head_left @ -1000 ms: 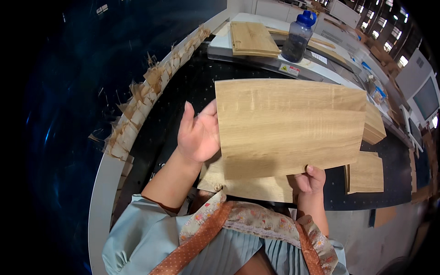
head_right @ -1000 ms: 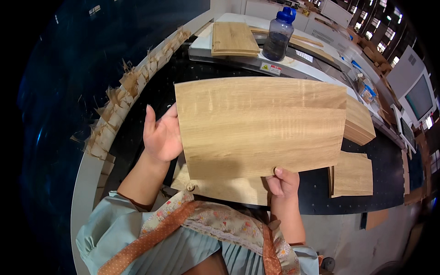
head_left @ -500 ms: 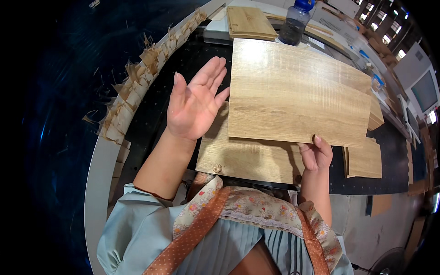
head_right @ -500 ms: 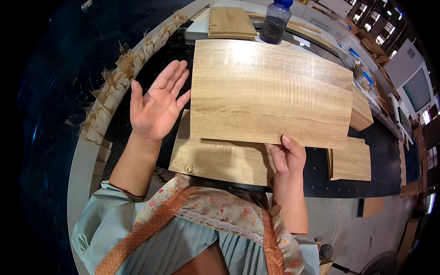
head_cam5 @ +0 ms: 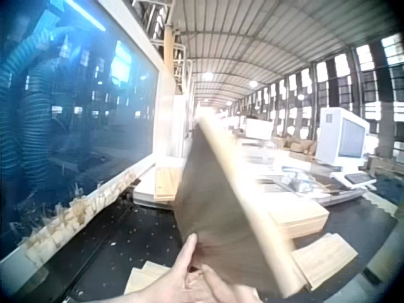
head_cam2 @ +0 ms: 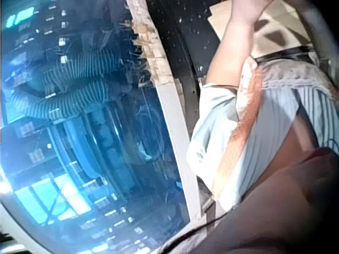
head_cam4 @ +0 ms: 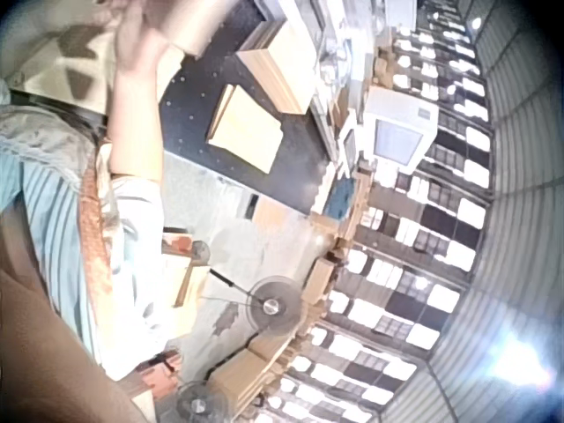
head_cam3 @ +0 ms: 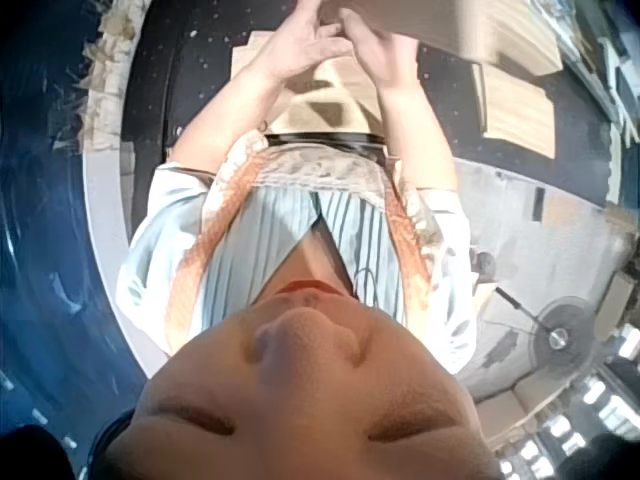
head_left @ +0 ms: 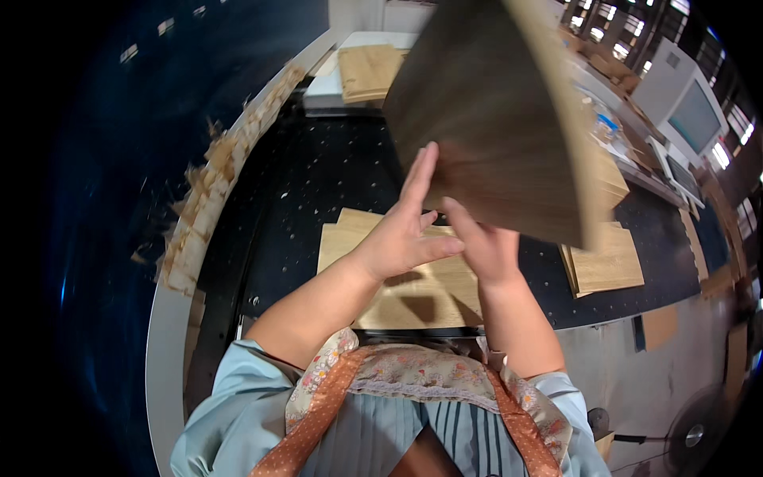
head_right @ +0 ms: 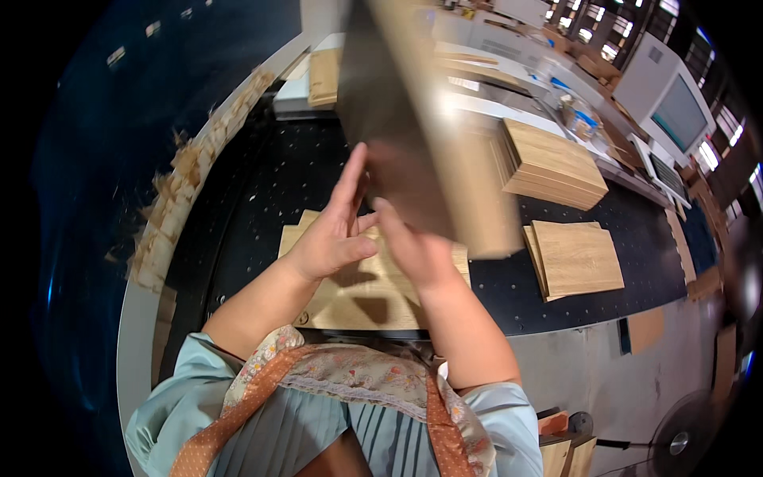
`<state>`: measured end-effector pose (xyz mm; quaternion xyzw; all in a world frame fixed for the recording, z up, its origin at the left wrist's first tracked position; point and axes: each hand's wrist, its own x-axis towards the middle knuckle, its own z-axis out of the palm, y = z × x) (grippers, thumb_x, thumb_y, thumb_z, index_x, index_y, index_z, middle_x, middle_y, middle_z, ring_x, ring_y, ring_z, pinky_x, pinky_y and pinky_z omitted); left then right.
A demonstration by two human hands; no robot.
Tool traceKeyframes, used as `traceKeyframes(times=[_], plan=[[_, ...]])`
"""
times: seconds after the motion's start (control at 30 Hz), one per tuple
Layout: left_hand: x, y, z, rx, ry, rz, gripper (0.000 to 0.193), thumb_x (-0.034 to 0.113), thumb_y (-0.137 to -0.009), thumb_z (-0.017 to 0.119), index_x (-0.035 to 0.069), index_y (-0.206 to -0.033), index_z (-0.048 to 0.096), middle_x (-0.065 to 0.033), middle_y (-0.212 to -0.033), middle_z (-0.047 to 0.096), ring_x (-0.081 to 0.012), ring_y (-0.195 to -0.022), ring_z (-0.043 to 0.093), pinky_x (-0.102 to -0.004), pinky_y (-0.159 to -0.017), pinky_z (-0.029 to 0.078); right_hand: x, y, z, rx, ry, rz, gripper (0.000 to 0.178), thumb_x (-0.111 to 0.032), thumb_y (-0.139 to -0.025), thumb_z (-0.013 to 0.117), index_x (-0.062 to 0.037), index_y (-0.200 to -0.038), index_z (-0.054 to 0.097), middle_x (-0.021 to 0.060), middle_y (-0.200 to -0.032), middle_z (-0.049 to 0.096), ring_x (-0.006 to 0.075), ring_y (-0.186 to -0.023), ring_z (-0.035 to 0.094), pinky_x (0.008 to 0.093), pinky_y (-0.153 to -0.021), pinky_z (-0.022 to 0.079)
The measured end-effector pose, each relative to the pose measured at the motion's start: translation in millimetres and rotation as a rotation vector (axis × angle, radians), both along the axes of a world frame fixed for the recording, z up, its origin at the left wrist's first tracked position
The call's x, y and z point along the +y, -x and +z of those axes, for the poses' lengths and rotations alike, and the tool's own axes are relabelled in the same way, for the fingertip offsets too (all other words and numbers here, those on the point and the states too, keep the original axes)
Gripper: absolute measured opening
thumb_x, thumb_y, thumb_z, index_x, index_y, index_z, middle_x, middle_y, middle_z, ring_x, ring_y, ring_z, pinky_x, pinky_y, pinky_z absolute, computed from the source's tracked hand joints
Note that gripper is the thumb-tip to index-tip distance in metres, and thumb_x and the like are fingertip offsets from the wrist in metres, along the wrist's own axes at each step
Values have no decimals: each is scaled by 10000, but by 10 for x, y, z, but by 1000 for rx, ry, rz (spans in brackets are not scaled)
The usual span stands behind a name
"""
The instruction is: The person picks up wood panels from a floor stack and organizes them into multiple stacks on a work table.
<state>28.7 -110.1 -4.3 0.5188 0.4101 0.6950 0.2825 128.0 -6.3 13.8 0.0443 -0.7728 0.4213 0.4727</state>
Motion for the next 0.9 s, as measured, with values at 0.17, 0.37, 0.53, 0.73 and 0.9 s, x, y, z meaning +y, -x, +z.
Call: traceKeyframes(times=[0.17, 0.37, 0.53, 0.73, 0.9], plan=[[167, -9, -260, -325, -138, 26, 922, 358, -728, 743, 80, -1424, 205, -98, -1432, 285, -247, -1310, 307, -393, -1082, 263, -188, 211, 87, -449, -650, -488, 537, -138, -805, 460, -130, -1340, 415, 146, -1330, 459, 346, -1124, 521, 421, -874, 466], [177, 156, -567, -562, -93, -49, 708, 425, -832, 610, 30, -1357, 346, -118, -1376, 390, -285, -1288, 355, -427, -1049, 325, -133, 152, -236, -396, -633, -376, 532, -90, -816, 454, -137, -1345, 412, 142, -1376, 395, 389, -1235, 396, 518, -984, 348], [-10, 584, -526, -780, -274, -224, 420, 171, -930, 431, -43, -1289, 393, -213, -1273, 495, -377, -1174, 486, -574, -974, 386, 443, -333, -657, -301, -453, -404, 499, 65, -674, 510, -53, -1155, 572, 203, -1246, 477, 390, -1212, 412, 471, -1006, 349], [65, 782, -738, -918, -223, -238, 457, 92, -886, 452, -86, -1291, 337, -238, -1272, 476, -389, -1192, 461, -604, -976, 364, 1107, -1683, -1467, -539, -26, -928, 459, 40, -734, 563, -35, -1187, 554, 149, -1297, 478, 337, -1251, 393, 412, -1041, 308], [143, 1013, -946, -1064, -142, -225, 446, 55, -847, 476, -85, -1257, 370, -245, -1244, 491, -396, -1183, 462, -629, -971, 349, 896, -2053, -1914, -740, -90, -934, 448, 29, -761, 551, -13, -1206, 528, 179, -1289, 473, 338, -1259, 381, 411, -1047, 296]])
